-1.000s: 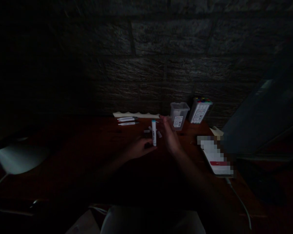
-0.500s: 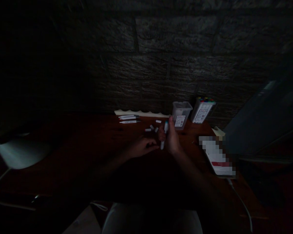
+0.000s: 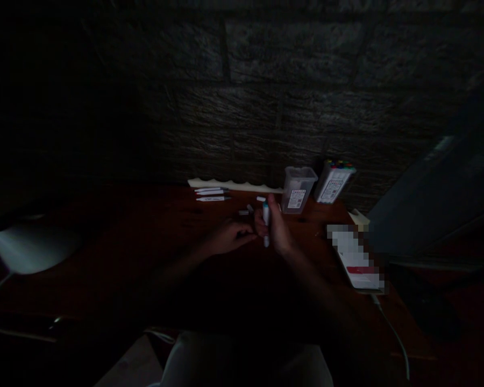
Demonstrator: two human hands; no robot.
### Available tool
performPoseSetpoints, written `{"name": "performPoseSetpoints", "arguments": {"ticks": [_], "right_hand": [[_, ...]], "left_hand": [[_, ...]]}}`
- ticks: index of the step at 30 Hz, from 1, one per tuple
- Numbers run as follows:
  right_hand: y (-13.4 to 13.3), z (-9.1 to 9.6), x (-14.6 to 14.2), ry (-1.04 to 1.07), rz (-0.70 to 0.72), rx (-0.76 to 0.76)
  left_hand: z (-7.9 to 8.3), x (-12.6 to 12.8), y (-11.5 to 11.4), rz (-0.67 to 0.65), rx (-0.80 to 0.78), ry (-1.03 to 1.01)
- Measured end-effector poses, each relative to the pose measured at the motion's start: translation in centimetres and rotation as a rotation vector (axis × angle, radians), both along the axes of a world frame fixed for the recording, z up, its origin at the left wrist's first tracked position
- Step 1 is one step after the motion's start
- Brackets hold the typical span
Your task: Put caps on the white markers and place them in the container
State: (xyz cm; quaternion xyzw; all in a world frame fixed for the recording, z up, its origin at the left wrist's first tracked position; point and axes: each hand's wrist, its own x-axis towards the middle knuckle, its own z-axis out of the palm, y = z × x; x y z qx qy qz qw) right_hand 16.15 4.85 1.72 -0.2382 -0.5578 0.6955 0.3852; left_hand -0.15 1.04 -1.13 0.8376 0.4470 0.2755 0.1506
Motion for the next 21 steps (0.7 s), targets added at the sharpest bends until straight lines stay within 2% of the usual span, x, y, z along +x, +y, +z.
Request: {"name": "performPoseSetpoints", "arguments": {"ticks": [7,14,21], "right_hand": [[-0.24,0.66,0.38,0.026,0.083,-0.057],[-0.52,1.00,0.24,-0.011,-0.032,-0.070],[-0.62,0.43,-0.03,0.086,-0.067,-0.037]], "left_hand": [[-0.18,-0.34,0.16,0.046,-0.010,0.042],[-0.30,-0.63,0.40,0.059,-0.002,0.034],[-0.61,-0.62,0.59,0.047,0.019,0.042]]}}
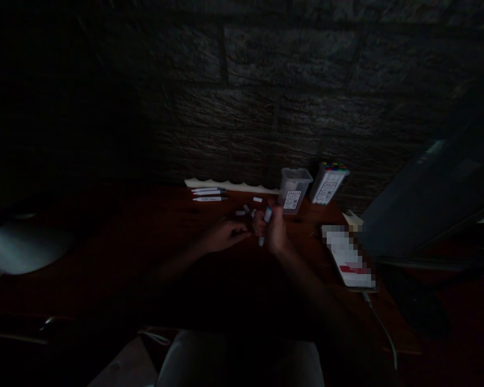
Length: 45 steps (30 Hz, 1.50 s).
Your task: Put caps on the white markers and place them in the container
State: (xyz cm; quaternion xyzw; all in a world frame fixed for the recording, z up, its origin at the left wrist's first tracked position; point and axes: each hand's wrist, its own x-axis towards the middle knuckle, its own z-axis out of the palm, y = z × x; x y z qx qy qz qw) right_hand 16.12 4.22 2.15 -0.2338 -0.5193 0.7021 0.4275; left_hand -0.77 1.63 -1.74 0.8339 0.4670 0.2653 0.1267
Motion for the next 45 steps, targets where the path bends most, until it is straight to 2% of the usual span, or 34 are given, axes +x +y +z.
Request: {"name": "performPoseSetpoints", "arguments": {"ticks": [7,14,20,22,25,29,32,34,37,40,43,45], "right_hand": [[0.6,-0.2,-0.3,0.033,0.011,-0.037],[0.9,0.1,0.0,0.131,-0.091,-0.108],[1.4,-0.2,-0.3,0.229,-0.150,-0.070],[1.5,-0.5,-0.4,0.206,-0.170,-0.058],[2.0,-0.8,0.0,0.094,-0.272,-0.040],[3.3,-0.6,2.1,-0.141,-0.479,0.120],[4.5,-0.7,3.6,-0.275,-0.627,0.292],[4.7,-1.0,4.0,-0.367,-0.649,0.415],[4.0,-1.4,3.3,-0.545,-0.536,0.588],[2.7,-1.8,1.9,-0.658,-0.247,0.714],[1.7,-2.0,1.1,-0.586,0.017,0.735],[1.6,-2.0,1.0,-0.505,0.072,0.672]], "left_hand": [[0.0,0.0,0.0,0.019,-0.001,0.053],[-0.1,0.0,0.0,0.021,0.005,0.040],[0.5,0.1,-0.3,0.001,-0.024,0.044],[0.5,0.1,-0.3,0.026,-0.018,0.063],[0.3,0.1,-0.2,0.018,-0.034,0.021],[0.0,0.0,0.2,0.049,-0.069,-0.182],[0.3,-0.6,0.7,0.168,-0.052,-0.366],[0.7,-1.2,1.0,0.267,-0.043,-0.479],[1.0,-1.9,1.2,0.348,-0.109,-0.625],[1.1,-1.8,1.1,0.321,-0.160,-0.688],[1.3,-1.4,0.7,0.295,-0.140,-0.667],[1.5,-1.2,0.6,0.282,-0.132,-0.678]]}}
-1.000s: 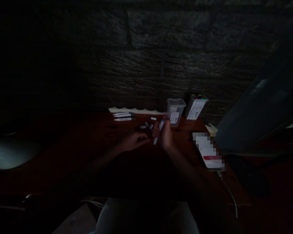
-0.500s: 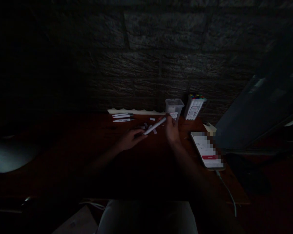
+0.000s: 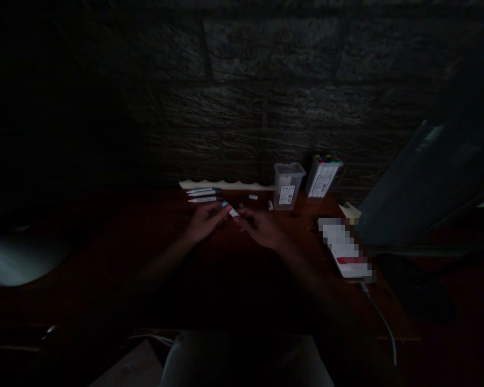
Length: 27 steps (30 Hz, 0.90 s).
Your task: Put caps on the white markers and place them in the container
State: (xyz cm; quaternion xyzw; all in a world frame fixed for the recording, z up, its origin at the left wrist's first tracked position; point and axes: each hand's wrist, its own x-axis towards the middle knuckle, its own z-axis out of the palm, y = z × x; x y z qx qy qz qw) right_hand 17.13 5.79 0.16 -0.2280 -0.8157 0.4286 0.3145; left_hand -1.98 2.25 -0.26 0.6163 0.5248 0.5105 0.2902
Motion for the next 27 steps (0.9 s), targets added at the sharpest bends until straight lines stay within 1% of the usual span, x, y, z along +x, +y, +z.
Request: {"name": "performPoseSetpoints", "arguments": {"ticks": [2,4,6,8,9,11,14,16,23,27], "right_hand": [[0.1,0.3,0.0,0.073,-0.029,-0.088],[0.1,1.0,0.1,0.174,-0.098,-0.203],[0.1,1.8,0.1,0.325,-0.152,-0.350],[-0.1,2.7,0.1,0.506,-0.170,-0.506],[-0.2,3.1,0.1,0.581,-0.166,-0.565],[-0.3,3.5,0.3,0.647,-0.151,-0.636],[-0.2,3.6,0.5,0.611,-0.152,-0.665],[-0.1,3.3,0.5,0.590,-0.176,-0.667],[-0.4,2.4,-0.4,0.579,-0.223,-0.710],[-0.3,2.3,-0.6,0.585,-0.204,-0.719]], "left_hand": [[0.2,0.0,0.1,0.001,0.002,-0.057],[0.2,-0.2,0.3,0.032,-0.008,-0.111],[0.1,-0.4,0.4,0.067,-0.013,-0.080],[-0.2,-0.5,0.4,0.062,0.003,0.073],[-0.4,-0.4,0.3,0.033,0.015,0.179],[-0.8,-0.2,0.0,-0.071,0.033,0.381],[-1.2,0.2,-0.2,-0.232,0.057,0.560],[-1.4,0.3,-0.2,-0.274,0.078,0.614],[-1.2,0.1,-0.1,-0.276,0.101,0.641],[-1.0,0.2,-0.2,-0.270,0.105,0.652]]}}
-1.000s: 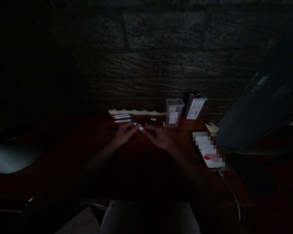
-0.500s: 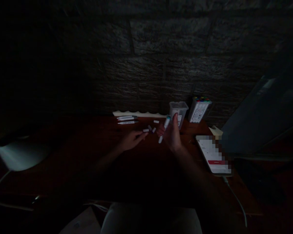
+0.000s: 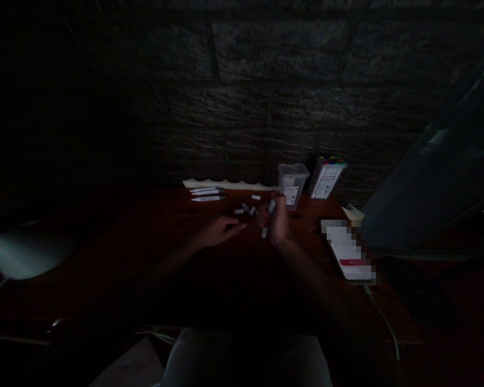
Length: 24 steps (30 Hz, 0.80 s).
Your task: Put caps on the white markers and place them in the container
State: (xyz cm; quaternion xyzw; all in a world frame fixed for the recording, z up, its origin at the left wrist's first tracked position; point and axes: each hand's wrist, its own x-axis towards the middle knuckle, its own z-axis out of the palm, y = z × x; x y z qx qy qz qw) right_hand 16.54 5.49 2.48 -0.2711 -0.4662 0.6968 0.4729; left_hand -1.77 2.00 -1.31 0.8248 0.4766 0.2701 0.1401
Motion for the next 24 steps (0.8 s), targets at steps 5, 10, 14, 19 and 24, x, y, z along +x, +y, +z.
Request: {"name": "performPoseSetpoints", "arguments": {"ticks": [5,10,14,19,24], "right_hand": [[0.5,0.5,0.5,0.007,0.061,-0.040],[0.5,0.0,-0.1,0.083,-0.062,-0.003],[0.7,-1.2,-0.3,-0.177,-0.167,0.098],[1.1,-1.0,0.9,-0.483,-0.318,0.336],[1.1,-0.5,1.4,-0.565,-0.358,0.431]], "left_hand": [[-0.1,0.1,-0.1,0.014,-0.026,-0.027],[0.2,0.8,-0.5,-0.017,-0.057,-0.098],[0.7,1.5,-1.1,-0.053,-0.038,-0.097],[0.4,1.6,-1.0,0.012,-0.028,-0.131],[-0.1,1.2,-0.6,0.084,0.017,-0.268]]}}
